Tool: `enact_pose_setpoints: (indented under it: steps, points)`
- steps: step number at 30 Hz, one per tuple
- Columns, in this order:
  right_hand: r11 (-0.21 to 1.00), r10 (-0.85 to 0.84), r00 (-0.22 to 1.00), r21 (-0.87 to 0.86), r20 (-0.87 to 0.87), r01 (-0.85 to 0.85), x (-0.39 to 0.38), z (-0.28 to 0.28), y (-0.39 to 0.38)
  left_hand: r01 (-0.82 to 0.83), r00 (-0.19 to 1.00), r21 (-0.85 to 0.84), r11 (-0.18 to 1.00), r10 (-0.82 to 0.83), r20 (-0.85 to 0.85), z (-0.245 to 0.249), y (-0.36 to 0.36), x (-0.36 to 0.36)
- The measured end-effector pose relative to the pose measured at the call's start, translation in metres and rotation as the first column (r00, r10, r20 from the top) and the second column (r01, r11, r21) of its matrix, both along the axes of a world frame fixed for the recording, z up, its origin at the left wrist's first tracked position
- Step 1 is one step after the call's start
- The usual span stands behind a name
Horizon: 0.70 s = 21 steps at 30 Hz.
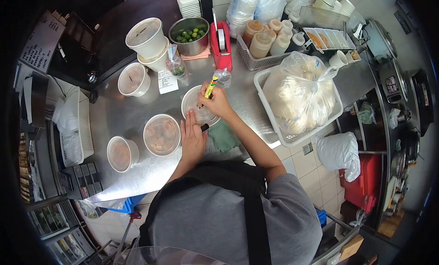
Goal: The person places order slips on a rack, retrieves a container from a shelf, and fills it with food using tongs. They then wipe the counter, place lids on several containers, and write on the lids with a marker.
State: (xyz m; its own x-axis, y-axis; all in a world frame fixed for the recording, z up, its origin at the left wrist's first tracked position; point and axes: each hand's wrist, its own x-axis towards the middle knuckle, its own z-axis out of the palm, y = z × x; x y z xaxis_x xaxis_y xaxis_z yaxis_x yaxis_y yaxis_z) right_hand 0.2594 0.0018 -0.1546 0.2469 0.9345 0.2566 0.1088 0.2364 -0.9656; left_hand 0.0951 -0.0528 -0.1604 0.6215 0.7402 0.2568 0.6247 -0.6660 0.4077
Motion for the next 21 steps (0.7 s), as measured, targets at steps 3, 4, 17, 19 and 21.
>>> enact_pose_setpoints:
  steps: [3,4,17,19,21]
  points:
    - [0.999,-0.033,0.999,-0.019,0.041,0.034,-0.0002,0.0028,-0.0008,-0.001,1.0,0.008,1.0,0.001,-0.019,-0.0006,0.0,-0.0002]
    - [0.999,-0.03,0.999,-0.009,0.044,0.031,-0.0006,0.0024,-0.0013,-0.002,1.0,0.007,1.0,0.002,-0.018,0.0,-0.0003,-0.0002]
    - [0.993,-0.119,0.991,0.017,0.066,0.118,-0.0013,0.0,0.0002,-0.006,1.0,-0.006,1.0,0.006,-0.023,0.0009,-0.0002,-0.0002]
    - [0.991,-0.132,0.989,0.027,0.062,0.131,-0.0005,-0.0033,0.0018,-0.004,1.0,-0.009,1.0,0.004,-0.02,0.0021,-0.0004,-0.0003]
    - [0.99,-0.134,0.99,0.051,0.047,0.132,0.0019,-0.0061,0.0039,-0.003,1.0,-0.011,1.0,0.002,-0.02,0.0037,-0.0008,-0.0009]
